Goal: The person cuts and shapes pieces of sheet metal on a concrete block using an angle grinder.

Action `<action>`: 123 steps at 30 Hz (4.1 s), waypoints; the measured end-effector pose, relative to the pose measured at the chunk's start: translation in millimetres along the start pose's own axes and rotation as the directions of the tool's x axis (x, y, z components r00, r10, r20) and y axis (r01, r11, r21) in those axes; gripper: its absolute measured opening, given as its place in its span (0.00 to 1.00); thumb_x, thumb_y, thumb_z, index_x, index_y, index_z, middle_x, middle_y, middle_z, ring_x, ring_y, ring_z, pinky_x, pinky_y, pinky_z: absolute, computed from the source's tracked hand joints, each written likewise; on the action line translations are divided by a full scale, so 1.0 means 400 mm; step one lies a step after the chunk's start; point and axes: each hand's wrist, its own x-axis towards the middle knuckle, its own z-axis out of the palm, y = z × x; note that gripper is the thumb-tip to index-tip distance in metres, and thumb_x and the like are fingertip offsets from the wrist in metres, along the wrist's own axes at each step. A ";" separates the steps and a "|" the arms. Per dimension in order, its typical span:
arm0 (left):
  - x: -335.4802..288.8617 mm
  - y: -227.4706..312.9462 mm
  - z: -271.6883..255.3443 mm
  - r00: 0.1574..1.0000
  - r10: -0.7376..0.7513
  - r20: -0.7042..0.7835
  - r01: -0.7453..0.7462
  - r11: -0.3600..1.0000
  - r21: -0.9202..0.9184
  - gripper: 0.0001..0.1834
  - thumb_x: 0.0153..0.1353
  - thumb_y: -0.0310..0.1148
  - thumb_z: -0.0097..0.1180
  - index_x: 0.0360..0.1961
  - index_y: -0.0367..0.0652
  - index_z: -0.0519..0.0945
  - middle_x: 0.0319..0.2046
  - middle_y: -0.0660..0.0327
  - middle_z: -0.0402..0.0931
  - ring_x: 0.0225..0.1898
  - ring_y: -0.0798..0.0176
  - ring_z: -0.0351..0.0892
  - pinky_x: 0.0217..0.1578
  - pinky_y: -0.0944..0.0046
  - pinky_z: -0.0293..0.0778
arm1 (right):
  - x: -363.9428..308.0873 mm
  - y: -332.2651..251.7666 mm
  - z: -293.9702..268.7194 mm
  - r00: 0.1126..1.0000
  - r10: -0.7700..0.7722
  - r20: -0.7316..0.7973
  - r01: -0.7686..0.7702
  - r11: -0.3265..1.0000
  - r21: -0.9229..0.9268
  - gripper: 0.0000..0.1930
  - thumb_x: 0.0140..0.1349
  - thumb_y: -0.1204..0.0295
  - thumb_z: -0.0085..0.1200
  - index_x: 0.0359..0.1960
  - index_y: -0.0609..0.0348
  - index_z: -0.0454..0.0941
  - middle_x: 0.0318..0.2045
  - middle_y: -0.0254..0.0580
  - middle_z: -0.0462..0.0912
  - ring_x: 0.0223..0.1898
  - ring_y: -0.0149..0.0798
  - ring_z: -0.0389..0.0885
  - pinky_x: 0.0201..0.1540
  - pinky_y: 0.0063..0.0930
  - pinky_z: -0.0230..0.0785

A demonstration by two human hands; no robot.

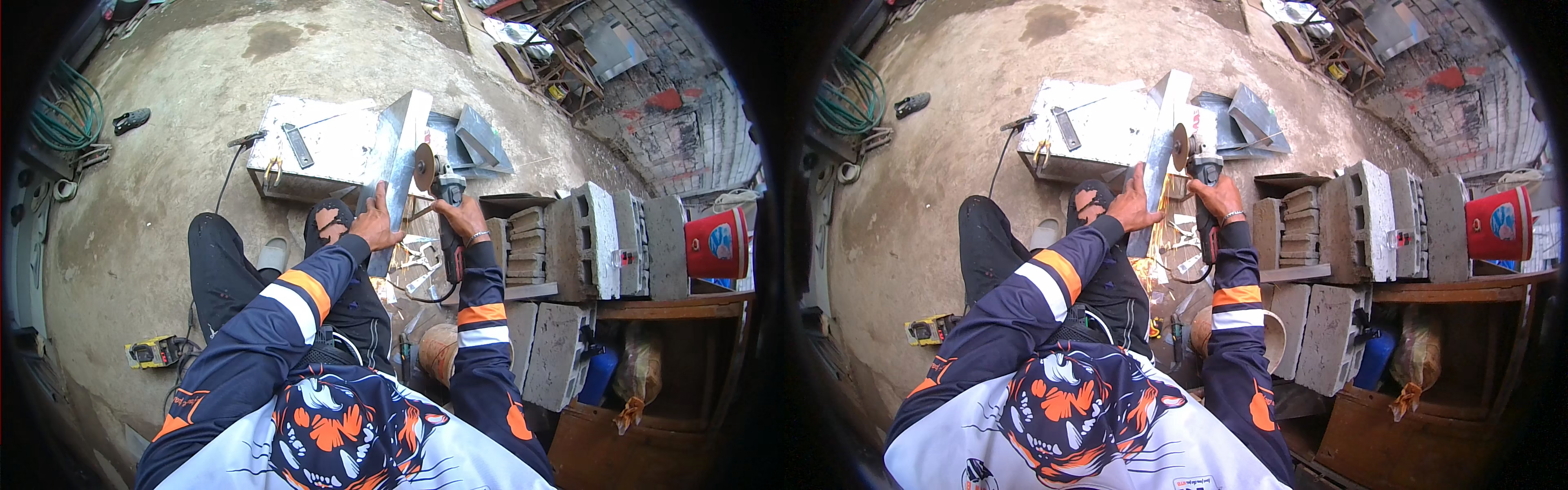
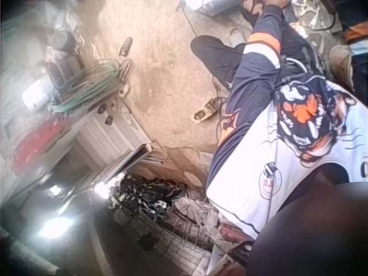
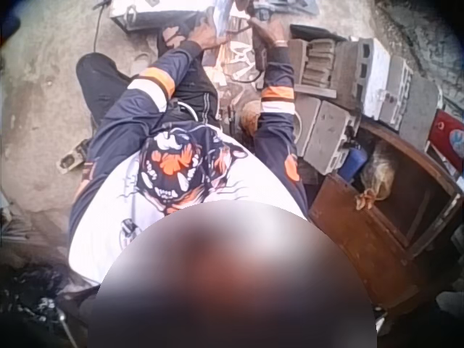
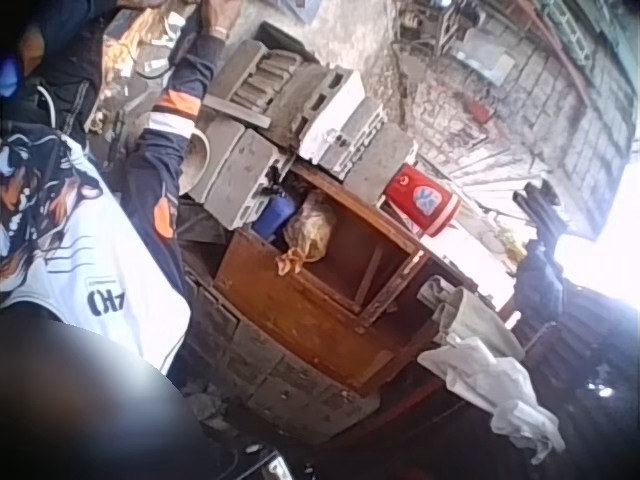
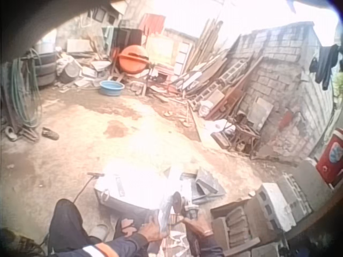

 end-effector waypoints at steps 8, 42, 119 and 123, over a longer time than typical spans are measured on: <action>0.002 -0.003 0.003 1.000 0.025 -0.005 -0.025 1.000 0.001 0.68 0.48 0.49 0.67 0.70 0.38 0.24 0.58 0.24 0.59 0.48 0.25 0.75 0.52 0.45 0.75 | 0.000 0.008 0.004 0.999 -0.021 -0.026 0.019 0.999 -0.045 0.23 0.46 0.56 0.65 0.29 0.70 0.82 0.22 0.44 0.82 0.22 0.34 0.79 0.27 0.31 0.72; -0.003 0.000 -0.003 1.000 0.009 0.003 -0.009 1.000 -0.016 0.68 0.48 0.48 0.67 0.70 0.38 0.25 0.60 0.24 0.56 0.53 0.24 0.71 0.54 0.45 0.73 | -0.002 -0.007 0.010 0.999 -0.033 -0.019 0.034 0.999 0.040 0.23 0.46 0.56 0.65 0.26 0.70 0.80 0.21 0.43 0.81 0.21 0.35 0.79 0.25 0.30 0.71; 0.009 -0.014 0.016 1.000 0.027 -0.004 -0.027 1.000 0.010 0.68 0.50 0.51 0.65 0.70 0.38 0.22 0.57 0.24 0.57 0.48 0.26 0.76 0.52 0.45 0.75 | 0.019 -0.016 -0.003 0.999 0.042 -0.014 -0.044 0.983 -0.180 0.35 0.40 0.48 0.63 0.33 0.78 0.80 0.32 0.65 0.83 0.37 0.53 0.85 0.41 0.40 0.75; 0.009 -0.031 0.023 0.999 0.041 -0.024 -0.040 0.999 0.017 0.68 0.50 0.51 0.65 0.70 0.37 0.22 0.56 0.24 0.58 0.47 0.26 0.76 0.51 0.44 0.75 | 0.003 -0.053 -0.009 0.998 0.067 0.015 -0.065 0.994 -0.092 0.35 0.40 0.48 0.64 0.32 0.79 0.80 0.31 0.64 0.83 0.35 0.53 0.84 0.40 0.40 0.74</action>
